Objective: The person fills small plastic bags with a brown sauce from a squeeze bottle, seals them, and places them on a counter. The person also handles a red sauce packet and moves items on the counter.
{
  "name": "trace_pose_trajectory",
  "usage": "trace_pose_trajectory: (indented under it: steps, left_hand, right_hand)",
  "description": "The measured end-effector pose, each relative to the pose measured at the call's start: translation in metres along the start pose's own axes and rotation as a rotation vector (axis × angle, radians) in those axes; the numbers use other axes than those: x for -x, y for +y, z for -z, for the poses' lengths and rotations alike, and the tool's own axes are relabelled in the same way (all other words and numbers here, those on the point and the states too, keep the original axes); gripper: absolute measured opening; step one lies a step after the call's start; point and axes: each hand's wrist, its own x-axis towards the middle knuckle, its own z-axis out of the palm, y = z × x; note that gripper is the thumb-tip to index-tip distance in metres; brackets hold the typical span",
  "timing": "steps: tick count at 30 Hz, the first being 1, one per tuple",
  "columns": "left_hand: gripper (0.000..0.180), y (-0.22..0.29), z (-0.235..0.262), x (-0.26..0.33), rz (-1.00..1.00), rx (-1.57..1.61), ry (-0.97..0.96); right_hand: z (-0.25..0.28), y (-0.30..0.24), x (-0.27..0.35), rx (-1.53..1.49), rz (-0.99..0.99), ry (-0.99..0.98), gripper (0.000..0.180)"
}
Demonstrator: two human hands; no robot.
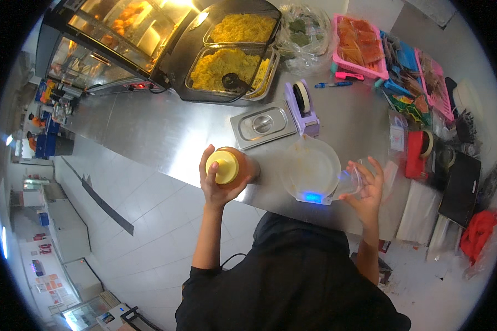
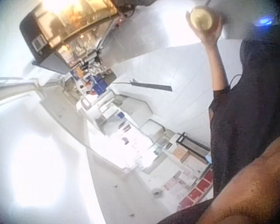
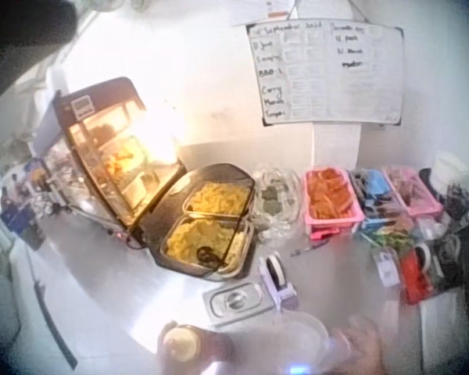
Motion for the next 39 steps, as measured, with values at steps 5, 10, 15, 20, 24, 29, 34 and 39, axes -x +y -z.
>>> trace_pose_trajectory:
  steps: [5, 10, 15, 20, 24, 29, 34, 39]
  left_hand:
    - [0.094, 0.000, -0.001, 0.007, 0.012, -0.060, 0.041]
    - [0.113, -0.006, -0.030, 0.043, 0.299, 0.043, 0.188]
    - [0.077, -0.011, -0.037, 0.041, 0.703, 0.372, 0.266]
    - [0.082, 0.015, 0.007, 0.018, 0.761, 0.666, -0.128]
    - [0.081, 0.059, 0.020, -0.037, 0.763, 0.522, -0.887]
    - [0.084, 0.076, 0.021, -0.016, 0.954, 0.593, -0.988]
    - [0.081, 0.077, 0.012, 0.005, 0.925, 0.608, -0.628]
    - [0.085, 0.058, -0.012, 0.031, 0.856, 0.500, -0.007]
  right_hand:
    - [-0.001, 0.007, -0.002, 0.123, 0.009, -0.109, 0.095]
    - [0.001, 0.006, -0.008, 0.054, -0.070, -0.119, 0.083]
    - [0.005, 0.014, -0.023, 0.199, -0.006, -0.137, 0.065]
    - [-0.002, 0.017, -0.033, 0.427, 0.095, -0.279, 0.091]
    - [-0.017, 0.029, -0.034, 0.456, 0.039, -0.358, 0.081]
    - [-0.032, 0.041, -0.032, 0.189, 0.000, -0.340, 0.058]
    - [-0.030, 0.038, -0.038, 0.035, -0.074, -0.442, 0.043]
    - [-0.025, 0.036, -0.045, 0.104, 0.156, -0.363, 0.033]
